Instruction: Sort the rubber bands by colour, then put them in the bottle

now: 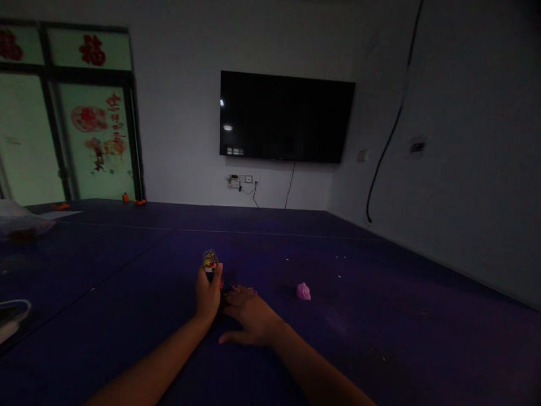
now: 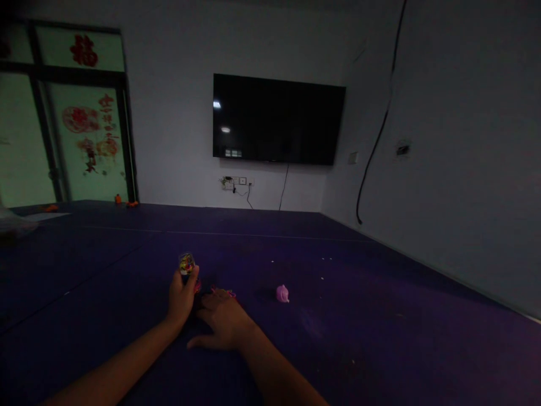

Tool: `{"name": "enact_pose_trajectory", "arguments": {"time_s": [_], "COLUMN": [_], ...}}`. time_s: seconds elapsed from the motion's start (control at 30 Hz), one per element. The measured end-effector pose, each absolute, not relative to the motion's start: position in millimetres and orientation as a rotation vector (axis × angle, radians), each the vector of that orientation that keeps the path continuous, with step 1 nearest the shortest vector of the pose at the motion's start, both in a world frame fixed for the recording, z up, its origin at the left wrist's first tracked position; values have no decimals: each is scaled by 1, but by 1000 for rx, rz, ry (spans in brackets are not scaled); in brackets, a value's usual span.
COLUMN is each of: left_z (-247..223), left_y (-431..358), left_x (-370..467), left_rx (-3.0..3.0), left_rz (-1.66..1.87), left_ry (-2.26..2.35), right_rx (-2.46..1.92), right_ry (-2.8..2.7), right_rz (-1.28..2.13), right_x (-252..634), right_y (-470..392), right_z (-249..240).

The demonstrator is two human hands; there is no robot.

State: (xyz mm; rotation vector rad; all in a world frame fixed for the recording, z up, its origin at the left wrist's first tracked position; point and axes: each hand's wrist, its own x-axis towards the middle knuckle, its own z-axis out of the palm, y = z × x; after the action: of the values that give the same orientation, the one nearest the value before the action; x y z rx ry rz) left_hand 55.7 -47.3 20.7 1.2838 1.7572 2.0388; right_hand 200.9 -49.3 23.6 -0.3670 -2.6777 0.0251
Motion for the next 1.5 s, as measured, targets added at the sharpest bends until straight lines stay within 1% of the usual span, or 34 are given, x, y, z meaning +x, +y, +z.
{"name": "enact_pose_trajectory", "arguments": {"time_s": [0.13, 0.2, 0.43, 0.57, 0.83, 0.97, 1.13, 1.23, 1.4, 1.5], "left_z": [22, 23, 23, 22, 21, 22, 24, 22, 21, 23], "left_y": [-49, -50, -51, -50, -50, -50, -51, -50, -50, -52], "left_x": [59, 60, 60, 61, 60, 62, 63, 62, 61, 62], "left_rx": [1331, 1367, 1358, 1370, 1389, 1392, 1417, 1435, 1472, 1499], "left_rz": [2027, 2032, 2073, 2054, 2006, 2023, 2014, 1969, 1941, 1935], "left_ry": [1731, 1708, 1738, 1719, 1686, 1659, 1677, 1698, 1658, 1646], "right_rx": [-705, -778, -521, -645, -1015, -988, -960, -975, -1056, -1084], "right_ry": [-2579, -2519, -2697, -2726, -2604, -2506, -2558, -2587, -2551, -2458], "right_rz": [-88, -82, -8, 4, -121, -4, 96, 74, -72, -31], "right_x": [189, 186, 191, 185, 184, 189, 189, 188, 190, 194], "right_y": [-39, -39, -49, -45, -39, -37, -33, -32, -34, -35], "right_z": [24, 25, 21, 20, 22, 18, 13, 15, 22, 23]}}
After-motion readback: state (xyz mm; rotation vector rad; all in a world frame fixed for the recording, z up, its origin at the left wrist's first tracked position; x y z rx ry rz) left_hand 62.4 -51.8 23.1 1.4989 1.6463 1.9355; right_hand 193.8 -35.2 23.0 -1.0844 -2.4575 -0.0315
